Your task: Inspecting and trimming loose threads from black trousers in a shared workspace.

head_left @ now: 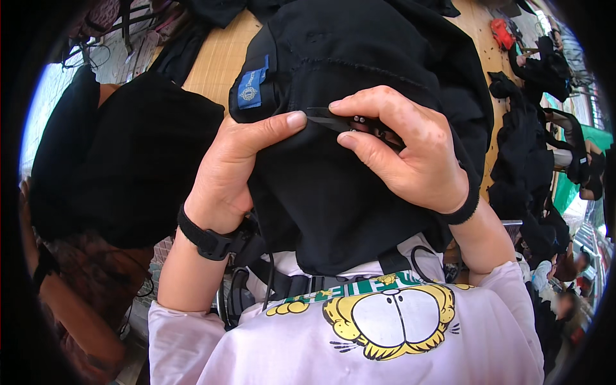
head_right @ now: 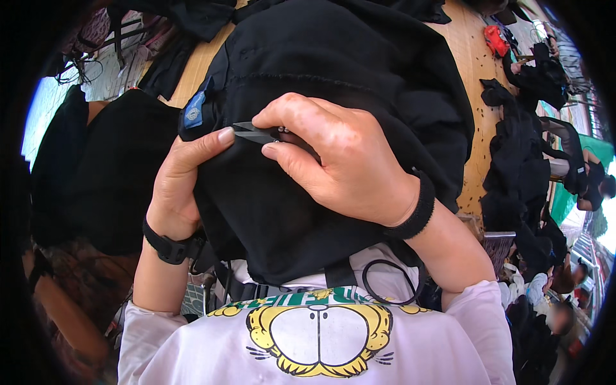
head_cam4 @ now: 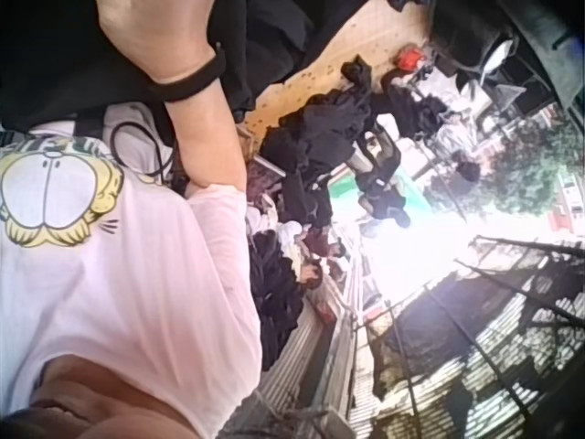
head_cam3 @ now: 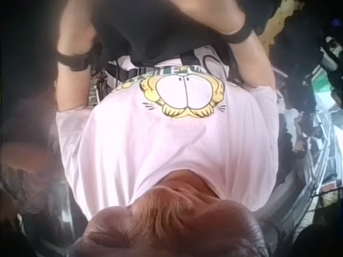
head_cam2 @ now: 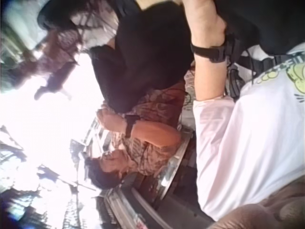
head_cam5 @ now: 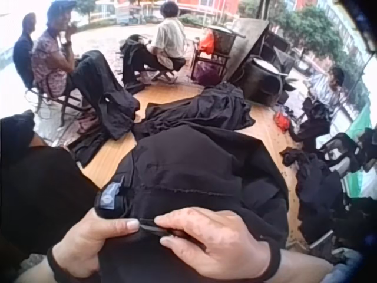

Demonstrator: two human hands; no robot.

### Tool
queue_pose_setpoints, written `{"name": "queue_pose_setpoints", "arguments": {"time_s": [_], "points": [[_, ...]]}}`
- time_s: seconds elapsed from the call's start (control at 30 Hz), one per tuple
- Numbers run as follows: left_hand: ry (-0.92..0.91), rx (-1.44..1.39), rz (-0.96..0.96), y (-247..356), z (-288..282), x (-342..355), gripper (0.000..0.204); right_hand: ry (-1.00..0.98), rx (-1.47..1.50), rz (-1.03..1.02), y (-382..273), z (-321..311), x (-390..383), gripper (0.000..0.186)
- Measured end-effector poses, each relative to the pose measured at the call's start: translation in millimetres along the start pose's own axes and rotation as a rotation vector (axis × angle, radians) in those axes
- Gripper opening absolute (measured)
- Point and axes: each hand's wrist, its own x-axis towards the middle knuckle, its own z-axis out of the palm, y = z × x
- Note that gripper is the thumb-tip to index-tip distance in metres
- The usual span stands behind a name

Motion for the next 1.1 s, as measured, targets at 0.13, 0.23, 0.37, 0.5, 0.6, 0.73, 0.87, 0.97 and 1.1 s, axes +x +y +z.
{"name": "queue_pose_setpoints", "arguments": {"time_s": [0.13,0.23,0.37,0.5,0.6,0.73,0.87,0.97,1.1], "points": [[-0.002,0.002,-0.001,1,0,0,0.026,-0.003,0.002,-0.009,1,1,3,0.023],[-0.012,-0.013,0.003,2,0,1,0.026,0.012,0.003,-0.023,2,2,4,0.021],[-0.015,-0.04,-0.032,1,2,3,0.026,0.046,0.11,0.129,2,2,1,0.02],[-0.01,-0.057,-0.03,0,2,3,0.025,0.123,0.16,0.158,7,0,-3,0.022],[-0.005,-0.047,-0.057,0,0,1,0.025,-0.01,0.048,0.117,-2,-9,-5,0.023],[-0.031,-0.06,-0.068,-1,-2,3,0.024,-0.026,0.039,0.03,-1,-4,-5,0.026],[-0.041,-0.066,-0.069,0,-3,4,0.02,-0.036,0.016,0.038,-4,-4,-3,0.026],[-0.056,-0.061,-0.084,1,-3,4,0.019,-0.009,0.031,0.037,-4,-2,-3,0.025],[-0.04,-0.094,-0.057,-1,1,3,0.02,-0.035,0.006,0.055,-8,-4,-3,0.022]]}}
